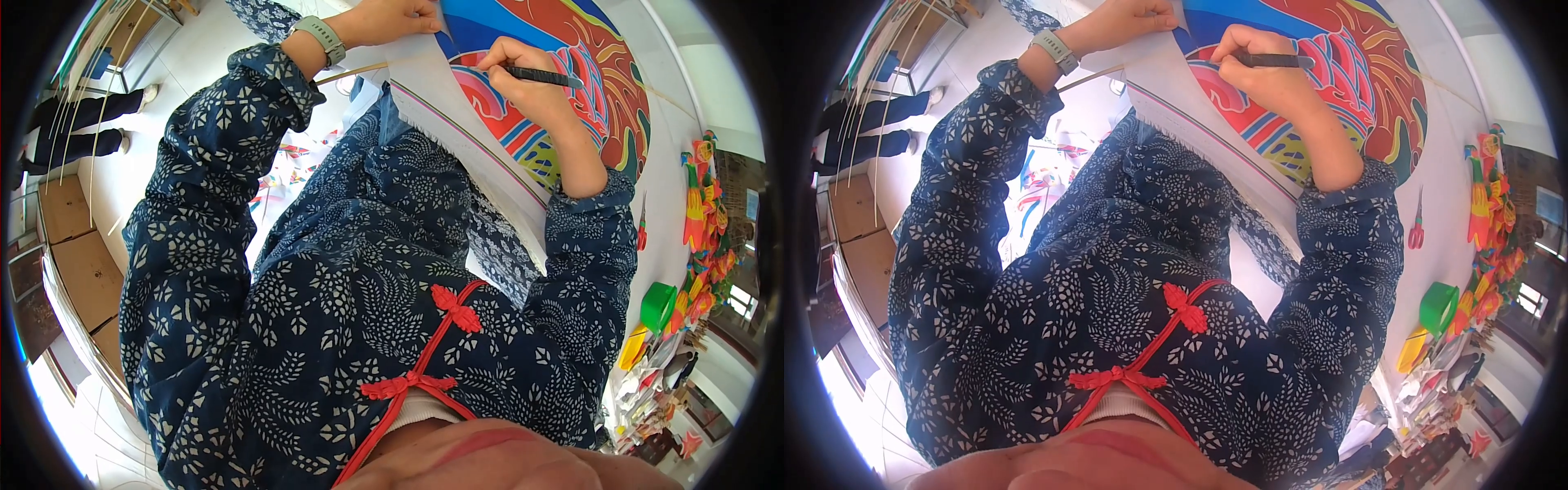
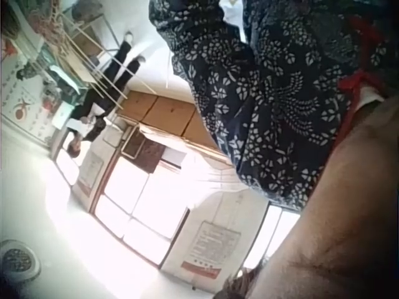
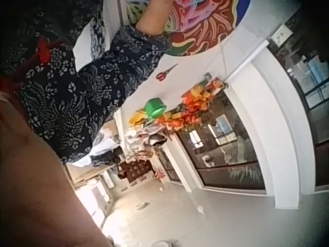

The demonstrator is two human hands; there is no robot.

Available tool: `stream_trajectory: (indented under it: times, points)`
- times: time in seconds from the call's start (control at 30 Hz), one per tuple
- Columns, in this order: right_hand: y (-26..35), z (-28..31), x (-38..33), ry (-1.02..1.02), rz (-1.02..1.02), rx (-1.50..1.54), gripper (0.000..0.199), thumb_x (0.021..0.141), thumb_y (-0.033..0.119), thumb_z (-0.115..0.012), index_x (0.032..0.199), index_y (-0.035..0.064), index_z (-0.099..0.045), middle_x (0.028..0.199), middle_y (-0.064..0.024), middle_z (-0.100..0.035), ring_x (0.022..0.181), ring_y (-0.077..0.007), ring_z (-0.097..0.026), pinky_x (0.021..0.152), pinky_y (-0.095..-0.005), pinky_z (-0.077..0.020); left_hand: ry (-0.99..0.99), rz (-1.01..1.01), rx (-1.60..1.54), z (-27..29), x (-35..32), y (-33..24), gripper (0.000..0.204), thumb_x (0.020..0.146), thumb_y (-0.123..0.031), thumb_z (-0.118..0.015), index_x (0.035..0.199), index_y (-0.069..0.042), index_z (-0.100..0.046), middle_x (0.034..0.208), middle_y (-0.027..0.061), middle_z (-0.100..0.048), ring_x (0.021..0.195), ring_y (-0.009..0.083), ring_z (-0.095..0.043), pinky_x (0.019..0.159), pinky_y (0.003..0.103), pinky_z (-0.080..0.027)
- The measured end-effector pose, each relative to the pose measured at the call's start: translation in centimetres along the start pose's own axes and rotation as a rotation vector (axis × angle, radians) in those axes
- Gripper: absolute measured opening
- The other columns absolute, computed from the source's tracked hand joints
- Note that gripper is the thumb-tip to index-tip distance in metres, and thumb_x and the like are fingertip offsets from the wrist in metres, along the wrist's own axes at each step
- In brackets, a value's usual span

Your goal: Decorating and assembling traditional Chinese kites or fans by drawing on paper and attaching bamboo supports.

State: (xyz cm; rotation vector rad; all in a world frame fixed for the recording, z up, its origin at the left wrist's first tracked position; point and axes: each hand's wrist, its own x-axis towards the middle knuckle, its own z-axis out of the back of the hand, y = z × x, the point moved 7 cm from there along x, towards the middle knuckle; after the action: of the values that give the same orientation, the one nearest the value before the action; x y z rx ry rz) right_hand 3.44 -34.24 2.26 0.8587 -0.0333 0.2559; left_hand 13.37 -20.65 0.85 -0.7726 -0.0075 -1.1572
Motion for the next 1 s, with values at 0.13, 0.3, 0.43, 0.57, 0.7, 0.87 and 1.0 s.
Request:
stream_trajectory:
  times: [0.13, 0.3, 0.43, 0.57, 0.7, 0.87, 1.0]
  points:
    - [0.1, 0.0, -0.8, 0.057, 0.006, 0.057, 0.007, 0.077, 0.003, -0.051, 0.077, 0.001, -0.058, 0.063, 0.0021, -0.05, 0.055, -0.0039, -0.041, 0.049, -0.0213, -0.0335, 0.006, -0.016, 0.0, -0.1, 0.1, -0.1, 0.012, 0.08, -0.017, -0.062, 0.082, -0.005, -0.064, 0.11, 0.0184, -0.052, 0.098, 0.032, -0.052, 0.083, 0.037, -0.044]
    - [0.1, 0.3, -1.7, 0.062, 0.041, 0.045, 0.008, 0.076, 0.008, -0.055, 0.078, 0.0018, -0.059, 0.062, -0.0001, -0.054, 0.055, -0.0055, -0.047, 0.049, -0.023, -0.037, 0.019, -0.024, -0.024, -0.1, 0.0, -0.2, 0.013, 0.08, -0.017, -0.062, 0.082, -0.005, -0.064, 0.111, 0.0185, -0.051, 0.1, 0.032, -0.051, 0.084, 0.037, -0.043]
    - [0.0, 0.6, -2.7, 0.096, 0.052, 0.027, 0.008, 0.075, 0.007, -0.054, 0.079, 0.0027, -0.06, 0.065, -0.0001, -0.055, 0.058, -0.0057, -0.049, 0.051, -0.0225, -0.0376, 0.043, 0.005, -0.047, 0.1, 0.0, -0.2, 0.013, 0.08, -0.017, -0.063, 0.082, -0.004, -0.063, 0.112, 0.0187, -0.05, 0.1, 0.0316, -0.05, 0.084, 0.037, -0.043]
    - [-0.1, 0.8, -3.3, 0.158, 0.029, -0.024, 0.009, 0.074, 0.006, -0.053, 0.079, 0.0022, -0.06, 0.068, -0.0017, -0.057, 0.062, -0.0074, -0.051, 0.054, -0.0221, -0.04, 0.046, 0.017, -0.039, 0.2, -0.3, 0.0, 0.013, 0.08, -0.017, -0.062, 0.082, -0.005, -0.063, 0.113, 0.0189, -0.05, 0.1, 0.0316, -0.05, 0.084, 0.037, -0.043]
    - [-2.9, 1.6, -2.7, 0.065, 0.032, 0.406, 0.009, 0.079, 0.007, -0.052, 0.082, 0.0021, -0.06, 0.07, -0.0035, -0.059, 0.063, -0.009, -0.053, 0.057, -0.0216, -0.0417, 0.048, -0.032, -0.042, 0.2, 0.1, -0.4, 0.015, 0.081, -0.018, -0.062, 0.082, -0.003, -0.062, 0.113, 0.0191, -0.05, 0.098, 0.0317, -0.051, 0.083, 0.036, -0.043]
    - [-4.8, 2.3, -1.8, -0.025, 0.005, 0.918, 0.011, 0.087, 0.01, -0.051, 0.09, 0.0024, -0.058, 0.076, -0.0037, -0.058, 0.067, -0.0083, -0.051, 0.06, -0.0194, -0.0423, 0.213, 0.291, -0.334, 0.9, 1.0, -0.9, 0.015, 0.08, -0.017, -0.063, 0.08, -0.002, -0.062, 0.116, 0.0207, -0.049, 0.106, 0.034, -0.05, 0.091, 0.043, -0.039]
    - [-4.9, 2.2, -2.3, -0.028, 0.012, 0.851, 0.013, 0.089, 0.014, -0.052, 0.092, 0.0029, -0.058, 0.076, -0.0036, -0.057, 0.066, -0.0071, -0.049, 0.058, -0.0176, -0.0411, 0.25, 0.009, -0.092, 1.7, -0.6, -9.7, 0.024, 0.089, -0.027, -0.05, 0.09, -0.007, -0.063, 0.076, 0.011, -0.06, 0.069, 0.0209, -0.061, 0.06, 0.032, -0.048]
